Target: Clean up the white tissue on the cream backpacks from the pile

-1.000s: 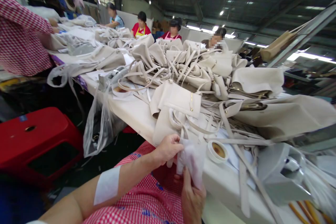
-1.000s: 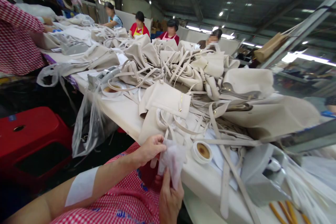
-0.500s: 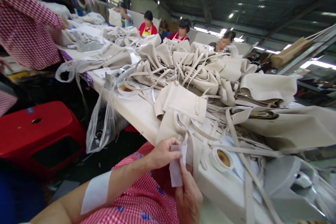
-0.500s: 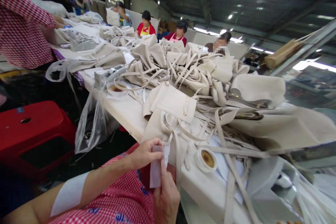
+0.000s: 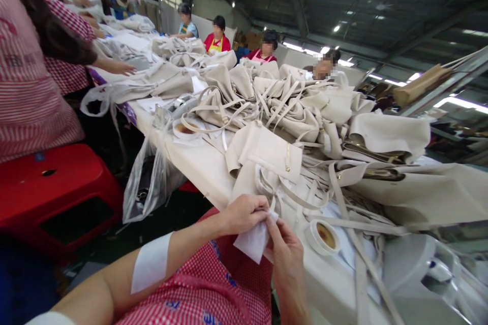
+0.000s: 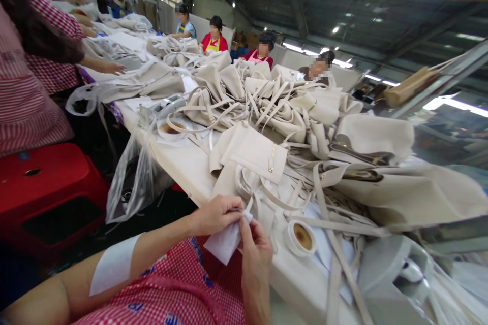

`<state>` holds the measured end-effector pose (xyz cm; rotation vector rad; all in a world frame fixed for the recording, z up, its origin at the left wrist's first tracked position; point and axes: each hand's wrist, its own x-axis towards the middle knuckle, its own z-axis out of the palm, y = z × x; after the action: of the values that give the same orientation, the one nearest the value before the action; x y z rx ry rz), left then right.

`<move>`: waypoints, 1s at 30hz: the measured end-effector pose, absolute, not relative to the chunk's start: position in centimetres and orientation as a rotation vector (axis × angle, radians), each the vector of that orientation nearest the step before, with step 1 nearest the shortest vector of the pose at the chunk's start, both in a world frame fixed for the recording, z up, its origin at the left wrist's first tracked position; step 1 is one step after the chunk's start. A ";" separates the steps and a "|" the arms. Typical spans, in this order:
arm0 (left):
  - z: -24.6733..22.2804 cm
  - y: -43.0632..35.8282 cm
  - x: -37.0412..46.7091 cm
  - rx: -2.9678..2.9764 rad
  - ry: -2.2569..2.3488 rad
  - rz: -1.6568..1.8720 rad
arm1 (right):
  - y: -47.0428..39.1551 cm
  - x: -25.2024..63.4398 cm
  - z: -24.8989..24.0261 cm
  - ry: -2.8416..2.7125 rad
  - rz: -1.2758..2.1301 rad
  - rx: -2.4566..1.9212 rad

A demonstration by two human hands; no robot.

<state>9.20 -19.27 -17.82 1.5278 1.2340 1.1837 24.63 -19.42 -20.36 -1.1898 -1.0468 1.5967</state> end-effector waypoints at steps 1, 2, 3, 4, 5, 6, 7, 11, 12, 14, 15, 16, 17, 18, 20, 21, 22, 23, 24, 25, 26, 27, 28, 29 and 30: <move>-18.0 -19.2 9.1 1.522 1.250 1.191 | -19.4 24.2 -20.4 -0.971 1.611 -1.172; -18.2 -19.0 9.0 1.491 1.259 1.195 | -19.4 23.9 -20.4 -0.908 1.619 -1.153; -18.5 -18.9 9.0 1.443 1.266 1.197 | -19.4 23.7 -20.5 -0.872 1.631 -1.132; -18.7 -18.7 9.0 1.398 1.275 1.199 | -19.5 23.6 -20.6 -0.855 1.646 -1.113; -19.0 -18.6 9.1 1.366 1.294 1.207 | -19.7 23.6 -20.7 -0.853 1.663 -1.094; -19.3 -18.6 9.3 1.359 1.325 1.220 | -19.8 23.5 -20.7 -0.855 1.679 -1.076; -19.5 -18.7 9.5 1.375 1.376 1.239 | -19.8 23.5 -20.7 -0.858 1.690 -1.059; -19.8 -19.7 10.1 1.605 1.629 1.341 | -20.0 23.4 -20.7 -0.865 1.673 -1.048; -19.7 -20.0 10.2 1.662 1.653 1.356 | -20.1 23.4 -20.8 -0.869 1.659 -1.057; -19.4 -20.7 10.4 1.691 1.618 1.352 | -20.0 23.3 -20.9 -0.889 1.637 -1.067; -19.3 -21.0 10.6 1.648 1.584 1.337 | -20.0 23.3 -21.0 -0.904 1.637 -1.068; -19.3 -21.2 10.7 1.578 1.549 1.322 | -20.0 23.3 -21.1 -0.924 1.638 -1.070; -19.3 -21.3 10.9 1.497 1.519 1.314 | -19.9 23.3 -21.2 -0.942 1.631 -1.077; -19.4 -21.3 11.1 1.421 1.494 1.318 | -19.9 23.3 -21.3 -0.954 1.610 -1.089; -19.7 -21.3 11.4 1.322 1.456 1.361 | -19.8 23.3 -21.5 -0.969 1.519 -1.130; -19.9 -21.2 11.5 1.301 1.440 1.386 | -19.7 23.4 -21.7 -0.984 1.456 -1.154; -20.0 -21.1 11.6 1.291 1.434 1.408 | -19.7 23.5 -21.9 -1.013 1.386 -1.181; -20.2 -21.1 11.6 1.290 1.441 1.421 | -19.7 23.6 -22.0 -1.063 1.317 -1.215; -20.2 -21.1 11.7 1.298 1.456 1.428 | -19.8 23.8 -22.2 -1.126 1.253 -1.253; -20.2 -21.2 11.6 1.316 1.473 1.431 | -19.9 23.9 -22.3 -1.189 1.197 -1.291; -20.2 -21.3 11.6 1.345 1.488 1.433 | -20.0 24.1 -22.4 -1.240 1.159 -1.323; -20.2 -21.4 11.6 1.379 1.499 1.437 | -20.1 24.2 -22.4 -1.269 1.145 -1.342; -20.2 -21.5 11.6 1.407 1.499 1.443 | -20.2 24.2 -22.3 -1.277 1.160 -1.341; -20.2 -21.6 11.6 1.419 1.485 1.450 | -20.3 24.1 -22.2 -1.272 1.198 -1.314; -20.3 -21.7 11.7 1.408 1.459 1.458 | -20.4 24.0 -22.1 -1.247 1.252 -1.275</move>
<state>11.72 -21.72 -20.26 1.4079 1.4590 1.4584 23.95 -20.37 -22.07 -1.2748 -1.2468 1.2524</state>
